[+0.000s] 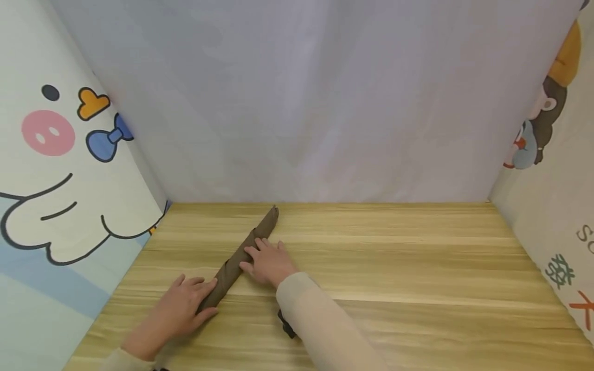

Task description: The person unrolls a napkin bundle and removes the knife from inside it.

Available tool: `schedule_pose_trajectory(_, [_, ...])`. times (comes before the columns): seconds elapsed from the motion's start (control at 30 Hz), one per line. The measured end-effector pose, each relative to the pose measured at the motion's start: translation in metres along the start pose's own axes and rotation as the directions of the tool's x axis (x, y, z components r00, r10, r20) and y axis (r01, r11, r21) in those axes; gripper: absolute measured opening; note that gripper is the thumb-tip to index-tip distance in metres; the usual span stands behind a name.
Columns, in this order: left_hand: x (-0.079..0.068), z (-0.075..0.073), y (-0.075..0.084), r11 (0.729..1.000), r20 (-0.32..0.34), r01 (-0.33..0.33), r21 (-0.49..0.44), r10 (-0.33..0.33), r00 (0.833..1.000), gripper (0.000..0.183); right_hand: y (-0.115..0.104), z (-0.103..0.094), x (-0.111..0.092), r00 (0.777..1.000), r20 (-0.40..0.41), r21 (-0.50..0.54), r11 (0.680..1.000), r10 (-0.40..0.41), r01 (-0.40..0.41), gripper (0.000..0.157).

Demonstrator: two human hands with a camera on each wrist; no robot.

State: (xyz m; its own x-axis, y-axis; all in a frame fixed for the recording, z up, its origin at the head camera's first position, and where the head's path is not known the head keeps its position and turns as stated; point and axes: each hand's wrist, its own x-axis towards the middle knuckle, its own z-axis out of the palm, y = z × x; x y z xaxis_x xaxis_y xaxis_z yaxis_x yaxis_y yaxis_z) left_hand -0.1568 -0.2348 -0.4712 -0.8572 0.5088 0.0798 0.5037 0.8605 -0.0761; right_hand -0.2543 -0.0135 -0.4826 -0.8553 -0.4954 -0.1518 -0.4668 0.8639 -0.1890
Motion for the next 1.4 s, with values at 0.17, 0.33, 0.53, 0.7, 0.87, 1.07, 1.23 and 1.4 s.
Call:
schedule_pose_trajectory(0.17, [-0.001, -0.002, 0.009, 1.0, 0.044, 0.016, 0.004, -0.016, 0.999, 0.065, 0.003, 0.005, -0.004, 1.0, -0.017, -0.003, 1.0, -0.01, 0.01, 0.061])
schedule_pose_trajectory(0.33, [-0.002, -0.003, 0.017, 1.0, 0.085, 0.023, -0.002, -0.023, 0.996, 0.065, 0.007, 0.009, -0.011, 0.999, -0.033, 0.032, 0.999, -0.021, 0.022, 0.061])
schedule_pose_trajectory(0.53, [-0.003, -0.004, 0.025, 1.0, 0.085, 0.008, 0.005, -0.008, 0.996, 0.066, 0.012, 0.01, -0.019, 0.999, -0.043, 0.08, 0.996, -0.026, 0.029, 0.061])
schedule_pose_trajectory(0.7, [-0.003, -0.006, 0.033, 1.0, 0.084, -0.008, -0.023, 0.01, 0.996, 0.065, 0.014, 0.009, -0.026, 0.998, -0.048, 0.108, 0.994, -0.027, 0.032, 0.061])
schedule_pose_trajectory(0.87, [-0.002, -0.008, 0.038, 0.998, 0.097, -0.029, -0.051, 0.033, 0.995, 0.066, 0.018, 0.011, -0.03, 0.998, -0.059, 0.126, 0.991, -0.028, 0.035, 0.06])
schedule_pose_trajectory(1.07, [0.001, -0.009, 0.04, 0.998, 0.114, -0.042, -0.056, 0.049, 0.992, 0.069, 0.022, 0.008, -0.031, 0.997, -0.064, 0.111, 0.993, -0.031, 0.038, 0.059])
schedule_pose_trajectory(1.23, [-0.005, -0.01, 0.035, 0.992, 0.172, 0.003, -0.126, 0.019, 0.985, 0.076, 0.023, 0.003, -0.03, 0.996, -0.07, 0.148, 0.987, -0.048, 0.058, 0.06])
schedule_pose_trajectory(1.4, [-0.016, -0.015, 0.029, 0.979, 0.173, 0.026, -0.203, 0.01, 0.985, 0.079, 0.022, 0.004, -0.029, 0.992, -0.119, 0.211, 0.975, -0.042, 0.067, 0.064])
